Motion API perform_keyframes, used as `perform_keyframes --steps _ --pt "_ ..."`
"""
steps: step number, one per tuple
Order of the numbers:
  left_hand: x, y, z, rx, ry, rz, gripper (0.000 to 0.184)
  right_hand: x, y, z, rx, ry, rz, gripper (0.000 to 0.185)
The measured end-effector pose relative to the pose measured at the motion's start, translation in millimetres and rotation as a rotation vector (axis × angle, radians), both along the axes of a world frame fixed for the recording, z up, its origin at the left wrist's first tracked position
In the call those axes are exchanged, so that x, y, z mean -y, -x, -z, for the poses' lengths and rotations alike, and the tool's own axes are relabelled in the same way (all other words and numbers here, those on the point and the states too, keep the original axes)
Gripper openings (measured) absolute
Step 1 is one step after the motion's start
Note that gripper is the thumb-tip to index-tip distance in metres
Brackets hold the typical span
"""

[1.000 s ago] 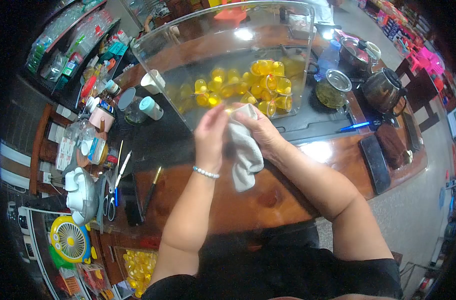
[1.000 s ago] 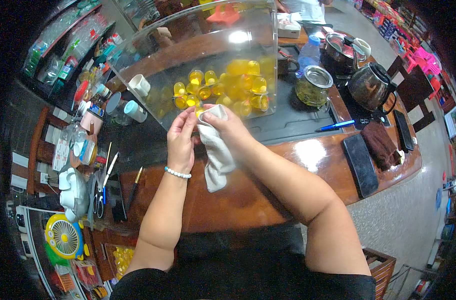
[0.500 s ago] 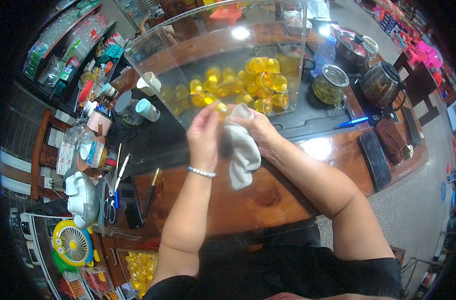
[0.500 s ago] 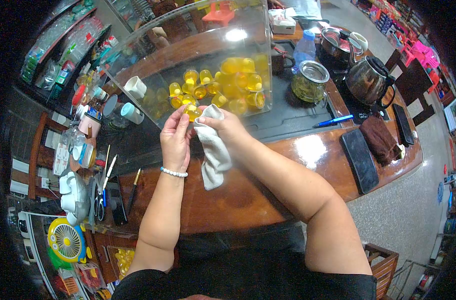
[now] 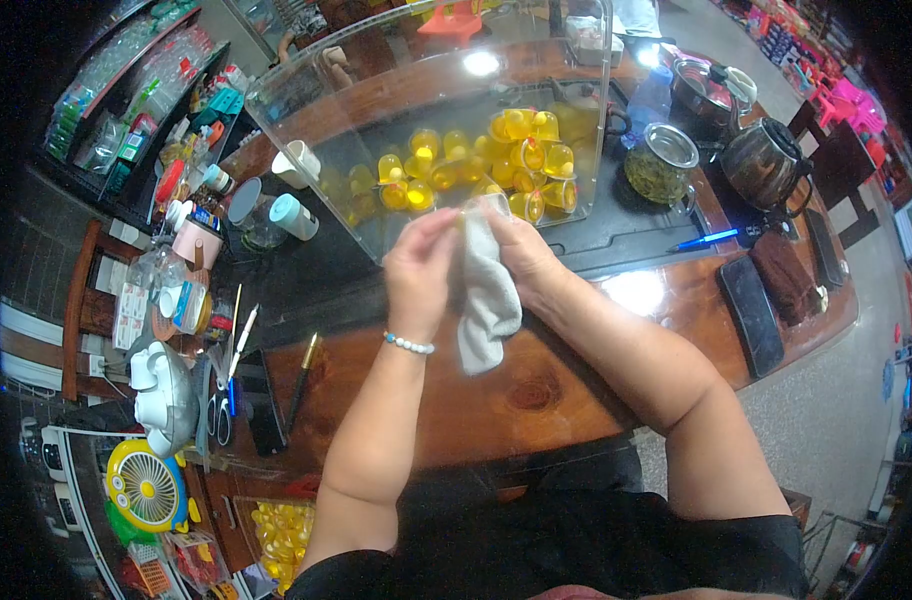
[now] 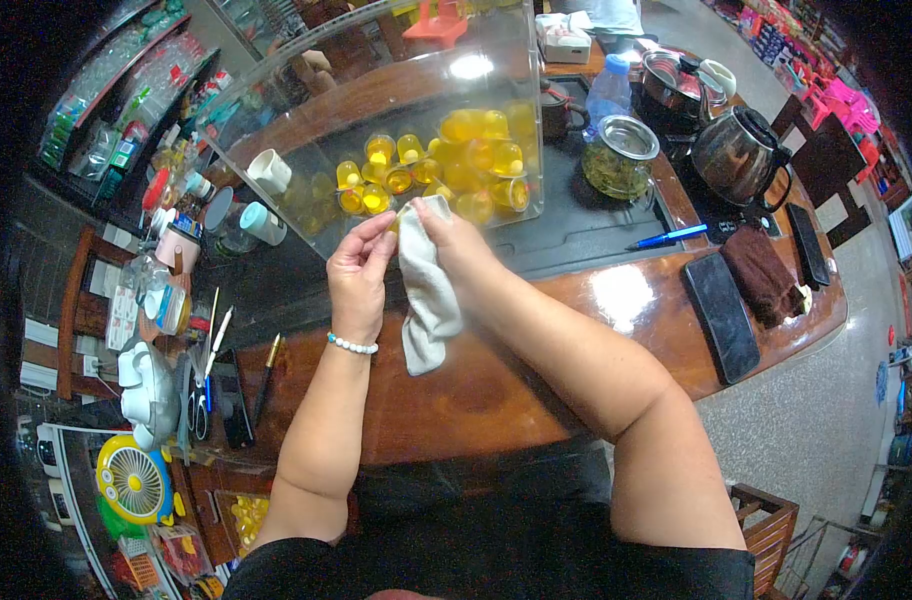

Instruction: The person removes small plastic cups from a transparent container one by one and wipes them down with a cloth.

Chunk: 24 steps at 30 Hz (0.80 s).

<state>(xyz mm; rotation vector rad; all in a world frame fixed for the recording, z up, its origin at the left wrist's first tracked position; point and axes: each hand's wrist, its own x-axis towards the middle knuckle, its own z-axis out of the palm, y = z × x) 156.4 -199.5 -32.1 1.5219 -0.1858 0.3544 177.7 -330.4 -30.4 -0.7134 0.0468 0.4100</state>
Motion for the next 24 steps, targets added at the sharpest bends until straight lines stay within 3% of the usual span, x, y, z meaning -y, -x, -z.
perform_keyframes --steps 13,19,24 --pt "3.1 6.8 -11.7 -0.181 0.433 0.171 0.02 5.6 0.2 -0.1 -0.043 -0.099 -0.167 0.015" --pt "6.3 11.1 -16.4 -0.138 0.29 0.113 0.019 0.6 1.2 3.2 -0.041 -0.045 -0.167 0.015" --pt "4.1 7.3 -6.6 0.196 -0.125 0.004 0.017 -2.7 3.9 -1.3 -0.069 -0.058 -0.152 0.018"
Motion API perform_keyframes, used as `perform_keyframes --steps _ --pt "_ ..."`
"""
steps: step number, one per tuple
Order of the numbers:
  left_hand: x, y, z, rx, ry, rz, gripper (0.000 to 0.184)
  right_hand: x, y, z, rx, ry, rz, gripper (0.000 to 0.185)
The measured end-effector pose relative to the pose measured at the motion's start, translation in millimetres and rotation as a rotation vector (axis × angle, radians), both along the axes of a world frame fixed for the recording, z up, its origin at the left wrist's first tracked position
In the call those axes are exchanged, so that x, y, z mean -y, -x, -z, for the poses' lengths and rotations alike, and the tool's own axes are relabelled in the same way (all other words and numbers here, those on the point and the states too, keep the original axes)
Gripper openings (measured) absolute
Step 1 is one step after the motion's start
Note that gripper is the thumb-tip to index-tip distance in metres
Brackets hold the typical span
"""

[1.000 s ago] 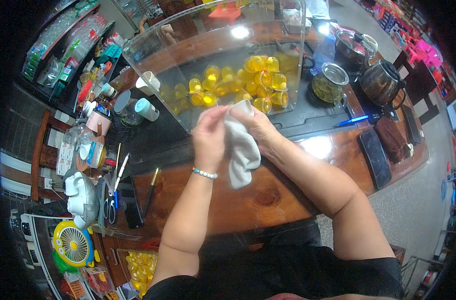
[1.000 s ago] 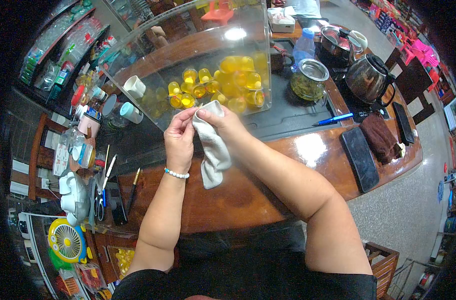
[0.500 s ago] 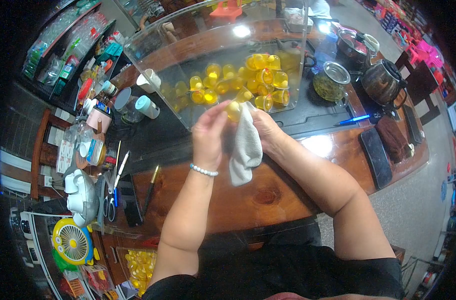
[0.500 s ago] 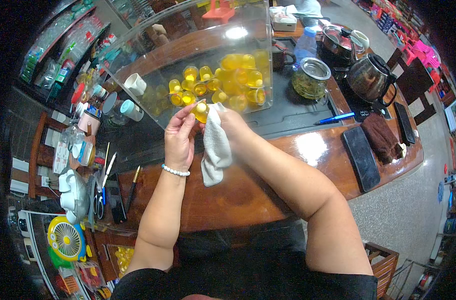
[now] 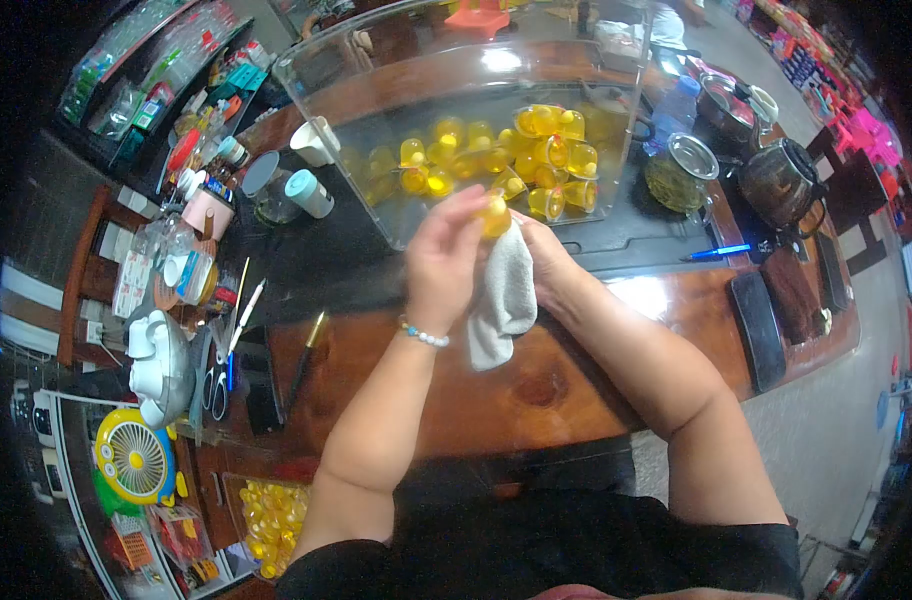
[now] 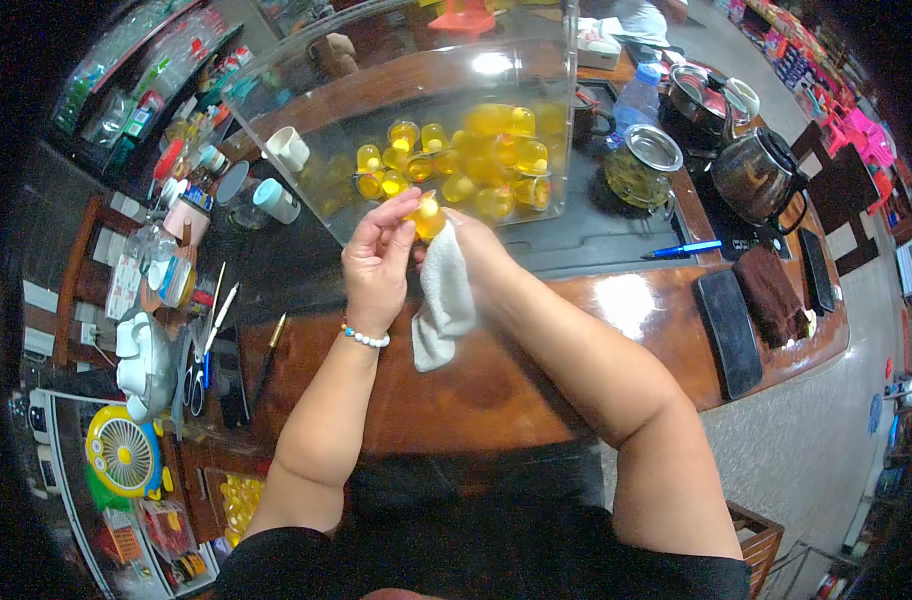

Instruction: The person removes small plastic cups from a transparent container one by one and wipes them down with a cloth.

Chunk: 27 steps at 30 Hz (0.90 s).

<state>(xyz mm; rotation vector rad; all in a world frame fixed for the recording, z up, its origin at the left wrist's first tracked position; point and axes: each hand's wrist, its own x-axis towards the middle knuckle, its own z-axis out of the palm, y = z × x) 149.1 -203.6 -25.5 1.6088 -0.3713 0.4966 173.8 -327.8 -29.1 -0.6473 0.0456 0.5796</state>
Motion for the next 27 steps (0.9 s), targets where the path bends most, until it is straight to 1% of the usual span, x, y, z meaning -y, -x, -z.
perform_keyframes --steps 2,4,5,6,7,8,11,12,15,16,17,18,19,20,21,23,24,25,26,27 --pt "-2.6 -2.2 0.2 0.192 -0.181 -0.052 0.018 -0.6 0.3 2.2 0.06 -0.076 -0.033 0.019" --pt "3.0 5.2 -8.3 0.199 -0.198 -0.1 0.017 0.8 -4.8 12.4 0.166 -0.124 -0.088 0.022" --pt "5.6 7.5 -12.5 0.205 -0.207 -0.119 0.016 -0.2 -6.0 21.0 0.265 -0.014 -0.074 0.023" --pt "5.8 8.1 -12.8 0.265 -0.31 -0.179 0.015 -1.9 -2.7 21.8 0.364 0.098 -0.056 0.023" --pt "8.4 12.4 -12.7 0.153 -0.308 -0.124 0.015 -2.3 -0.1 21.9 0.463 0.21 -0.041 0.023" --pt "9.9 13.5 -13.0 0.145 -0.301 -0.127 0.015 -0.5 0.8 20.6 0.438 0.229 -0.053 0.022" --pt "7.2 23.9 -29.9 0.124 -0.302 -0.182 0.016 -1.2 7.6 6.2 0.565 0.351 -0.074 0.018" --pt "4.5 27.6 -35.8 0.121 -0.307 -0.208 0.016 -1.1 14.8 -6.5 0.585 0.469 -0.112 0.014" --pt "-32.1 44.7 -36.1 -0.018 -0.108 -0.156 0.017 -0.5 6.8 7.9 0.62 0.424 -0.19 0.011" --pt "-41.0 68.3 -56.4 -0.148 -0.033 -0.142 0.019 -2.0 8.8 3.6 0.562 0.46 -0.184 0.011" --pt "-62.8 85.4 -59.7 -0.148 -0.159 -0.201 0.021 -0.3 7.3 1.7 0.545 0.45 -0.227 0.011" --pt "-84.0 104.8 -57.6 -0.185 -0.115 -0.228 0.02 0.1 6.6 1.7 0.55 0.444 -0.229 0.011" --pt "-100.8 127.6 -63.8 -0.204 -0.185 -0.338 0.018 -0.6 6.6 2.4 0.553 0.439 -0.228 0.011" --pt "-124.0 150.0 -63.4 -0.198 -0.31 -0.48 0.018 -2.0 7.1 2.3 0.552 0.435 -0.236 0.011" --pt "-142.4 172.1 -61.8 -0.235 -0.269 -0.59 0.018 -2.3 6.9 2.1 0.551 0.434 -0.238 0.011" --pt "-209.2 223.6 -44.9 -0.264 -0.469 -0.856 0.019 -1.7 4.3 6.7 0.572 0.404 -0.227 0.011" --pt "-221.9 244.7 -46.4 -0.441 -0.323 -1.011 0.019 -1.7 4.2 8.0 0.567 0.418 -0.224 0.011" --pt "-275.2 276.2 -20.0 -0.316 -0.604 -1.153 0.023 -1.3 4.7 7.7 0.562 0.437 -0.219 0.011" --pt "-297.7 304.2 -16.3 -0.358 -0.824 -1.248 0.027 -2.1 6.1 5.2 0.54 0.465 -0.211 0.012" --pt "-320.8 333.1 -4.8 -0.41 -0.857 -1.338 0.028 -2.4 8.5 3.5 0.547 0.438 -0.188 0.013"
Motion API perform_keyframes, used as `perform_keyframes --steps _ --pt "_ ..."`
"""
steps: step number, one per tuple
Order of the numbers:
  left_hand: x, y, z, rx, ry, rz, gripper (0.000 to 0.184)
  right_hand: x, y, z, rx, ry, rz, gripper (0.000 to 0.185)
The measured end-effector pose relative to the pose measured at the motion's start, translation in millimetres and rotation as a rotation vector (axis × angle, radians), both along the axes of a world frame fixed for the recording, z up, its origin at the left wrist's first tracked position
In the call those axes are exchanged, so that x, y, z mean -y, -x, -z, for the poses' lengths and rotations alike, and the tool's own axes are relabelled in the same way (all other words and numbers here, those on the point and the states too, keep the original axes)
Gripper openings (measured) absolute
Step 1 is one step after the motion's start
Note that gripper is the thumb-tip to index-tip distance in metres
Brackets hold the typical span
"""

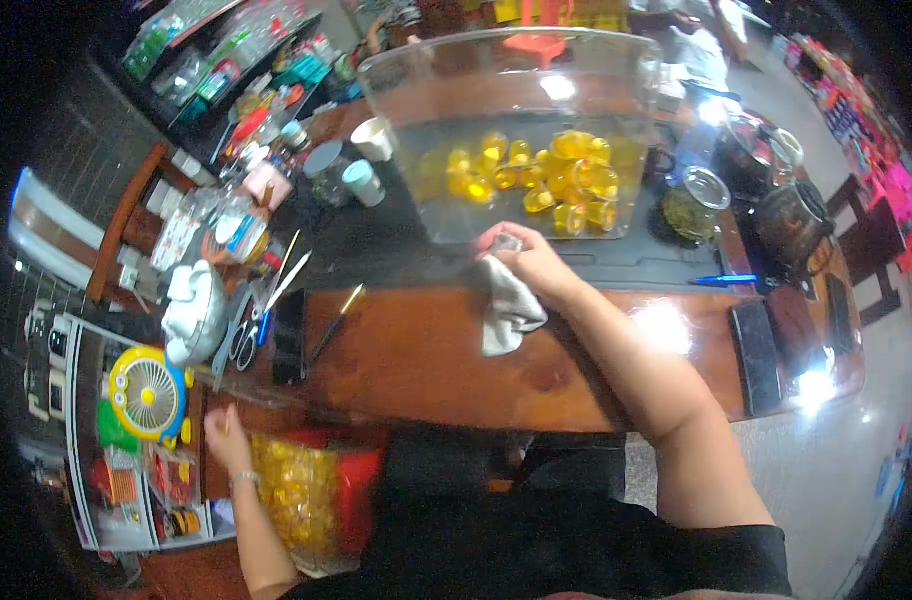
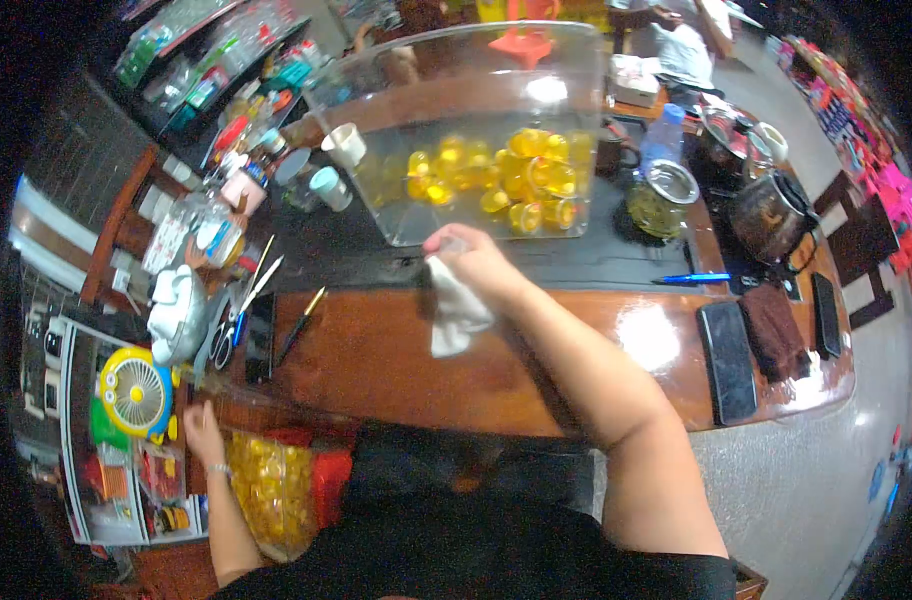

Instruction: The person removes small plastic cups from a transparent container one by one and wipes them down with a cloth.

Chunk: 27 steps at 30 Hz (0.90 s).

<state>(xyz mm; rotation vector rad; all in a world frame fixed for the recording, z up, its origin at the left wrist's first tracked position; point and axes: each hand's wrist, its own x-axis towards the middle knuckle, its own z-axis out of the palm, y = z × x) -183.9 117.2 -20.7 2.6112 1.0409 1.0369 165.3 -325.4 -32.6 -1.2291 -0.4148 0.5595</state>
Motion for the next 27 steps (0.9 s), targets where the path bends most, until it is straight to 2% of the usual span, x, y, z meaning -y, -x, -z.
perform_keyframes --steps 1,2,4,6,9,13,16,20,23,26,27 --pt "-16.1 26.6 6.8 -0.059 0.102 -0.125 0.026 0.0 -2.4 4.2 0.019 0.007 -0.002 0.014" --pt "-41.4 58.1 22.2 -0.19 0.02 -0.19 0.025 -1.0 -5.1 9.5 0.036 0.011 -0.006 0.014" --pt "-47.0 93.0 46.3 -0.282 -0.001 -0.526 0.03 -2.5 -3.3 7.7 -0.061 -0.008 -0.01 0.013" --pt "-70.8 124.2 82.8 -0.441 0.129 -0.775 0.03 -0.2 0.8 -1.9 0.076 0.044 0.027 0.011" --pt "-77.1 135.0 119.7 -0.46 0.041 -0.836 0.029 -1.8 -2.6 5.8 0.053 0.028 0.011 0.011" --pt "-56.1 108.1 127.4 -0.53 0.035 -0.87 0.03 -2.8 -3.2 6.0 0.032 0.006 -0.001 0.012" --pt "-32.1 85.5 107.5 -0.51 0.167 -0.895 0.03 0.4 -0.8 1.6 0.036 0.021 0.007 0.012" --pt "-87.0 111.1 137.8 -0.706 0.019 -0.716 0.03 -1.2 -1.3 4.2 0.043 -0.013 0.014 0.014" --pt "-62.0 87.2 108.6 -0.789 0.177 -0.656 0.024 -4.9 -2.2 5.9 0.055 -0.03 0.04 0.012" --pt "-83.8 88.3 102.5 -0.834 0.457 -0.511 0.021 -2.9 -0.2 3.9 0.028 -0.038 0.034 0.013" --pt "-83.3 90.0 100.3 -0.801 0.416 -0.47 0.022 -2.9 0.0 3.9 0.021 -0.042 0.03 0.013"
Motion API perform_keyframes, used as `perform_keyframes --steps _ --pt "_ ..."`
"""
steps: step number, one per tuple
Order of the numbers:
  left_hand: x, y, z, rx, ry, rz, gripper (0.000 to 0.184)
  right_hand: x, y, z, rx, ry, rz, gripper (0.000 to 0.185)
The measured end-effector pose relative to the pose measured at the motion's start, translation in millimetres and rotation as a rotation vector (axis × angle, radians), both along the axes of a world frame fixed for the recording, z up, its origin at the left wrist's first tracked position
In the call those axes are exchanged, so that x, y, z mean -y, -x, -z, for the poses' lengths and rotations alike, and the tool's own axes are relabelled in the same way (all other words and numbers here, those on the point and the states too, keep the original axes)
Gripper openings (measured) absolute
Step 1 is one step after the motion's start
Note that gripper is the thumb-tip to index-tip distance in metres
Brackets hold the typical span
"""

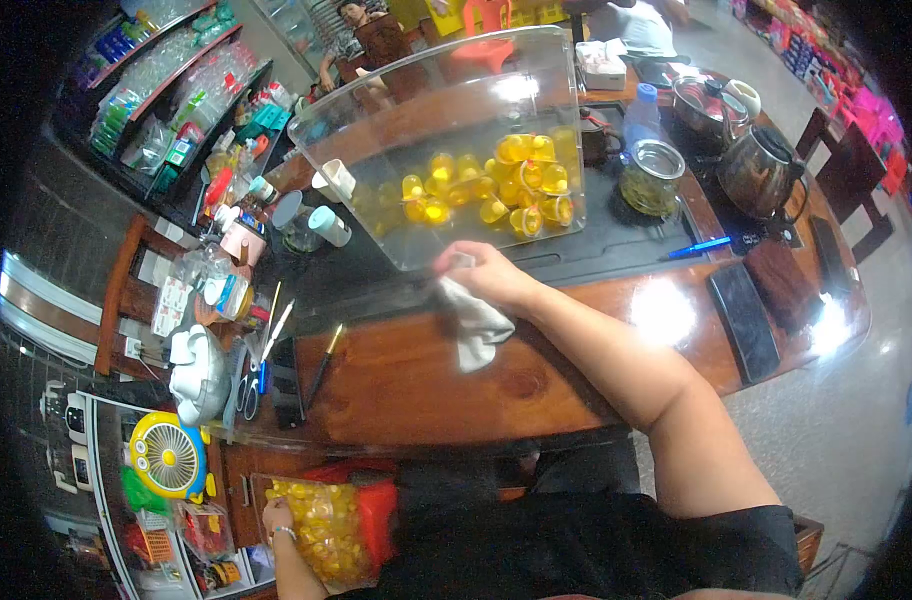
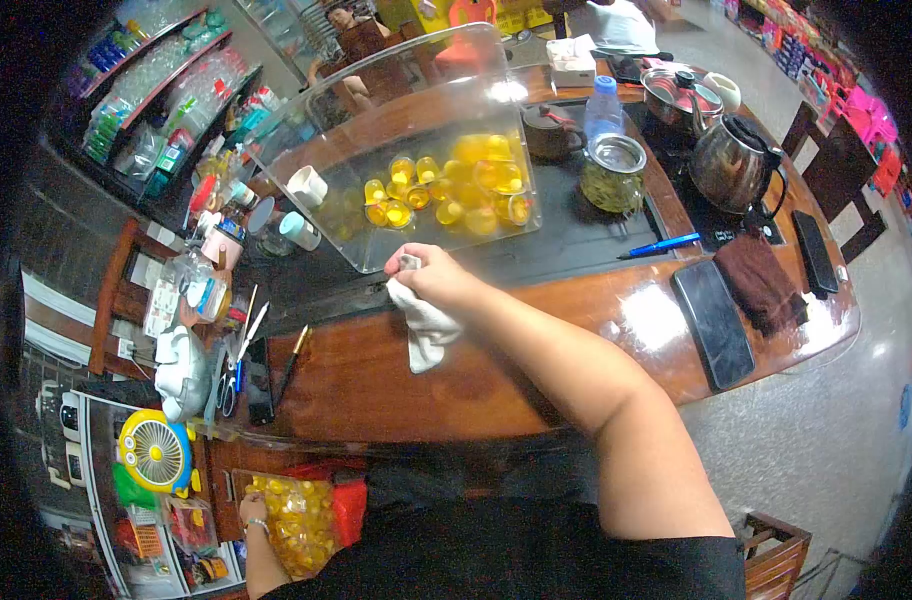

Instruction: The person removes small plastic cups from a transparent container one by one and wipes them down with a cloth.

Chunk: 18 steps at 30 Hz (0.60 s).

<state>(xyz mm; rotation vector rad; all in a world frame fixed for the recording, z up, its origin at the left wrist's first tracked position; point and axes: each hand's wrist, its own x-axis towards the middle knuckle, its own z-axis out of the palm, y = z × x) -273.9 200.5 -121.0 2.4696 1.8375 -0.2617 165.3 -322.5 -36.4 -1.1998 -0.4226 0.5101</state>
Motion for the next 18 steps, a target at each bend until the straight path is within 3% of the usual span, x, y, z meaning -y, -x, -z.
perform_keyframes --steps 5,7,9,11,15,17,18 --pt "48.8 -22.6 -59.0 0.267 -0.285 0.235 0.023 1.3 -0.4 -0.4 0.018 0.032 0.007 0.013" --pt "94.1 -64.9 -102.9 0.592 -0.399 0.534 0.019 -0.3 -0.4 0.5 0.048 0.041 0.024 0.012" --pt "128.9 -120.6 -133.0 0.869 -0.285 0.743 0.016 -1.0 -1.4 2.1 0.023 0.006 0.018 0.012" --pt "196.4 -184.6 -161.8 0.991 -0.146 0.862 0.012 -1.8 -2.6 2.7 0.002 -0.028 0.011 0.012" --pt "300.9 -313.0 -166.5 1.194 0.445 1.101 0.018 2.5 -5.2 2.5 -0.077 -0.063 -0.007 0.011" --pt "334.0 -377.9 -155.7 1.119 0.798 1.068 0.024 2.7 -5.0 2.1 -0.071 -0.066 0.025 0.01" --pt "346.0 -408.0 -144.1 1.143 1.06 0.917 0.026 3.6 -7.2 2.4 -0.089 -0.078 -0.005 0.01"
